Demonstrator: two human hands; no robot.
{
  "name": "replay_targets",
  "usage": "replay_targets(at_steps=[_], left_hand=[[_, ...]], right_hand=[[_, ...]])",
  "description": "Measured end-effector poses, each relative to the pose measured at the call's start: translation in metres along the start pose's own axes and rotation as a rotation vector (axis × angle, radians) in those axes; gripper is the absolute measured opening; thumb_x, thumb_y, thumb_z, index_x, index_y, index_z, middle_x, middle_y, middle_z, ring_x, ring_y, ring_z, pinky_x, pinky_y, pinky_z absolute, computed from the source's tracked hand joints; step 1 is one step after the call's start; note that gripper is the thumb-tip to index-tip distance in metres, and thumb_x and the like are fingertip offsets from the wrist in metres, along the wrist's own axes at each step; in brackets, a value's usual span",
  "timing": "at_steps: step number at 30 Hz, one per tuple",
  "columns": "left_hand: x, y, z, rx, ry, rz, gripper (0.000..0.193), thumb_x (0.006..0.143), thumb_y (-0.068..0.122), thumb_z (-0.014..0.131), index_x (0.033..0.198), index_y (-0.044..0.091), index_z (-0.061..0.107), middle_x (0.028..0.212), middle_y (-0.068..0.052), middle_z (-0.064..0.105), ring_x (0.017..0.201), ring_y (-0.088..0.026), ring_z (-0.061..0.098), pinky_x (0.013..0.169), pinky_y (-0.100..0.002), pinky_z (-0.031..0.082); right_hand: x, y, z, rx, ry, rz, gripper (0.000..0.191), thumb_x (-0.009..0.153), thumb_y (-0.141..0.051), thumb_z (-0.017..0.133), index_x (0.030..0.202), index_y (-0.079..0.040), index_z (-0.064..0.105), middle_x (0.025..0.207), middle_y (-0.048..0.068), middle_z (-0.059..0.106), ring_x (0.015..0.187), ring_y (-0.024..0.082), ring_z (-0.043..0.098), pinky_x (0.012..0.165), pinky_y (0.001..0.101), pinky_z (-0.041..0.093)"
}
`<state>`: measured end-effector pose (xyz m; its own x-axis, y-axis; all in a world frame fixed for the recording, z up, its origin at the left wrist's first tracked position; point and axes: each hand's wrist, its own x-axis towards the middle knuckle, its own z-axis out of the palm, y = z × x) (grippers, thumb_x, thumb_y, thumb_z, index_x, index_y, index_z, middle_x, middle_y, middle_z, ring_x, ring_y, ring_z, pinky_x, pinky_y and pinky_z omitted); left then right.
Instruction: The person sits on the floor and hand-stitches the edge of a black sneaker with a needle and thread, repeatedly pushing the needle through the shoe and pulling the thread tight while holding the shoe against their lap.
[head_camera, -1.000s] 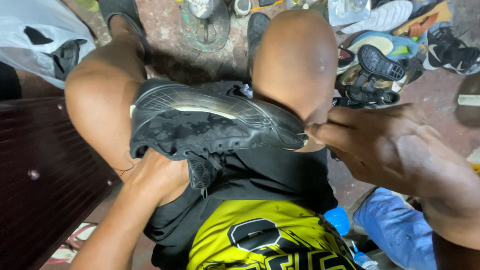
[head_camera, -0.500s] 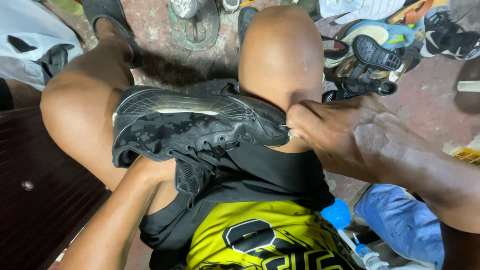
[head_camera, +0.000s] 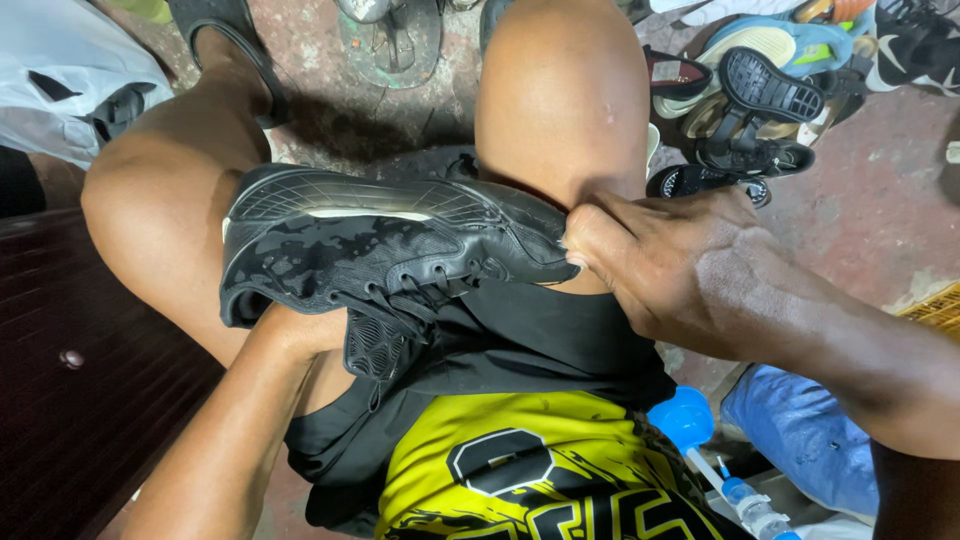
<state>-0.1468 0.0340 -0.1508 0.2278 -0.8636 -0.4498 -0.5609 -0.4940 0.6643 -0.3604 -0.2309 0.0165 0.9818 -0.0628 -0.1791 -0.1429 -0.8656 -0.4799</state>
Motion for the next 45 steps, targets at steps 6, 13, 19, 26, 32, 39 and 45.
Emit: replay_targets(at_steps=[6,13,19,26,32,39,45], left_hand=[[0.003,0.003,-0.001,-0.004,-0.004,-0.008,0.026,0.084,0.013,0.066,0.107,0.004,0.072,0.101,-0.02,0.072,0.096,-0.039,0.068,0.084,-0.046,0.052],[-0.005,0.001,-0.005,-0.009,-0.005,-0.042,0.026,0.084,0.014,0.066,0.108,0.004,0.072,0.101,-0.019,0.072,0.096,-0.037,0.068,0.084,-0.045,0.053],[-0.012,0.002,-0.007,-0.018,-0.005,-0.07,0.026,0.085,0.015,0.066,0.108,0.005,0.073,0.101,-0.019,0.073,0.096,-0.035,0.069,0.084,-0.044,0.054],[-0.013,0.005,-0.009,-0.024,-0.006,-0.084,0.026,0.086,0.016,0.067,0.109,0.005,0.074,0.1,-0.018,0.073,0.096,-0.034,0.07,0.084,-0.042,0.054],[-0.015,0.004,-0.005,-0.027,-0.021,-0.096,0.026,0.087,0.017,0.067,0.109,0.006,0.074,0.1,-0.017,0.074,0.096,-0.032,0.07,0.084,-0.041,0.055],[-0.016,0.003,-0.005,-0.039,-0.026,-0.108,0.026,0.087,0.018,0.067,0.11,0.007,0.075,0.1,-0.016,0.074,0.095,-0.031,0.071,0.084,-0.04,0.055],[-0.019,0.004,-0.007,-0.035,-0.027,-0.131,0.027,0.088,0.019,0.067,0.11,0.007,0.076,0.1,-0.016,0.075,0.095,-0.029,0.072,0.084,-0.039,0.056]], right_hand=[[-0.005,0.002,0.006,0.024,0.039,0.039,0.011,0.091,-0.009,0.065,0.1,-0.006,0.06,0.083,0.012,0.065,0.068,0.031,0.066,0.057,0.0435,0.053],[-0.004,-0.014,-0.008,-0.219,-0.014,-0.041,0.019,0.08,-0.01,0.064,0.099,-0.005,0.06,0.091,0.01,0.063,0.082,0.026,0.064,0.069,0.039,0.053],[-0.004,-0.008,-0.017,-0.331,0.022,-0.113,0.019,0.081,-0.016,0.062,0.098,-0.007,0.062,0.088,0.005,0.062,0.081,0.022,0.063,0.068,0.0361,0.052],[-0.006,-0.023,-0.026,-0.573,0.038,-0.163,0.013,0.082,-0.017,0.063,0.092,-0.009,0.06,0.087,0.004,0.059,0.08,0.018,0.06,0.068,0.0306,0.048],[-0.008,-0.014,-0.026,-0.571,0.003,-0.164,0.014,0.09,-0.022,0.065,0.084,-0.011,0.061,0.077,0.003,0.057,0.073,0.016,0.059,0.062,0.031,0.047],[-0.01,0.014,-0.043,-0.503,0.057,-0.168,0.039,0.092,-0.051,0.067,0.085,-0.013,0.067,0.063,-0.001,0.052,0.057,0.013,0.051,0.05,0.031,0.04],[-0.008,0.021,-0.048,-0.582,0.256,-0.188,0.052,0.085,-0.057,0.079,0.067,-0.013,0.06,0.06,-0.001,0.052,0.055,0.014,0.054,0.051,0.0293,0.043]])
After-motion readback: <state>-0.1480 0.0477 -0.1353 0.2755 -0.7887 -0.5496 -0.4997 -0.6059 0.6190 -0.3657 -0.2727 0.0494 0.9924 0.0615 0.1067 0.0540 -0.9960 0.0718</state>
